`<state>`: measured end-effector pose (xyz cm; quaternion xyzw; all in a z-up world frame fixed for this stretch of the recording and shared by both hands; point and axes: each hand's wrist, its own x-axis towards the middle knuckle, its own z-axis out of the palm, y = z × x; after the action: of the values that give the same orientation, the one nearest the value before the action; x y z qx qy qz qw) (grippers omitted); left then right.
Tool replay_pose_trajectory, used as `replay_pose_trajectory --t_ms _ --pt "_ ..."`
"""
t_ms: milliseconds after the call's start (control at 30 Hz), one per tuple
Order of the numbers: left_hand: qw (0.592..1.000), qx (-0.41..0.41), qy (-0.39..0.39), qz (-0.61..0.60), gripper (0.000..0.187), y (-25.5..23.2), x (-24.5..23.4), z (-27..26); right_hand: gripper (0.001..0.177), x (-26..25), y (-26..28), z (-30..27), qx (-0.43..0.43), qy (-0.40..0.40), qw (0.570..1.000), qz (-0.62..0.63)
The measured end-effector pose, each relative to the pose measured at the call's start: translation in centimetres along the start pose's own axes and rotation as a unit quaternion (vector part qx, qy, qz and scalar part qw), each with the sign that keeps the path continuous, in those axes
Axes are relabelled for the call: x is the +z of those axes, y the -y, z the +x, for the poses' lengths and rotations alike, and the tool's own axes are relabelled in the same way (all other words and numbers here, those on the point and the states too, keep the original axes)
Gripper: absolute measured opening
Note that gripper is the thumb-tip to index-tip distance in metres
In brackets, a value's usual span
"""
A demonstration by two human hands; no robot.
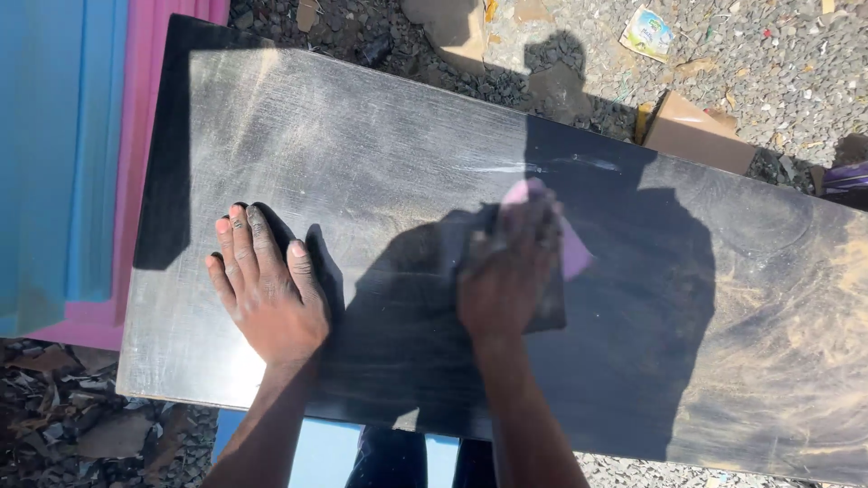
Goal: Hand sanding a large black furniture panel using sandpaper to prepare the surface.
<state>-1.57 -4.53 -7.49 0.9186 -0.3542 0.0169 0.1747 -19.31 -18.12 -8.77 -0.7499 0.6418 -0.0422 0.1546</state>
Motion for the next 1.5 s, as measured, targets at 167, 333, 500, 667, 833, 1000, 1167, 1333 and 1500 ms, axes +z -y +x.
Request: replay_pose_trajectory --t_ms 167,333,500,667,833,1000,1167,1333,1500 --pt "0.98 -0.105 0.057 -0.159 0.057 -0.9 1.0 2.1 0.069 3.1 8.9 0.7 -0.331 -0.045 0.942 -0.021" --pt "0.998 0.032 0.053 -0.014 0.078 -5.6 4.4 6.0 0.066 -5.6 -9.4 5.9 -0.144 -0.018 0.981 -0.125" --pt "0.998 0.05 0.006 0.045 0.07 -5.9 5.7 6.4 0.067 -4.5 -8.7 8.8 0.074 -0.007 0.992 -0.103" --pt "0.999 0.021 0.041 -0.02 0.058 -6.1 5.5 6.7 0.07 2.1 9.2 8.9 -0.194 -0.025 0.98 -0.026" --pt "0.998 0.051 0.022 0.012 0.062 -6.9 4.6 7.2 0.066 -4.5 2.3 10.0 -0.283 0.057 0.957 0.031" --pt "0.999 0.044 0.024 0.02 0.065 -6.9 4.7 7.4 0.07 -7.1 -13.8 9.3 -0.028 0.03 0.997 -0.066" --pt "0.998 0.052 0.008 0.041 0.066 -6.9 4.9 7.9 0.074 -3.0 -0.6 10.5 -0.017 0.008 0.999 -0.034" --pt "0.995 0.066 0.002 0.08 0.058 -6.7 5.2 7.2 0.061 0.9 10.3 10.7 -0.324 -0.028 0.946 -0.019" --pt "0.997 -0.004 0.021 0.068 0.059 -0.7 5.3 15.8 0.063 -3.8 -0.4 8.2 -0.221 0.051 0.973 -0.045"
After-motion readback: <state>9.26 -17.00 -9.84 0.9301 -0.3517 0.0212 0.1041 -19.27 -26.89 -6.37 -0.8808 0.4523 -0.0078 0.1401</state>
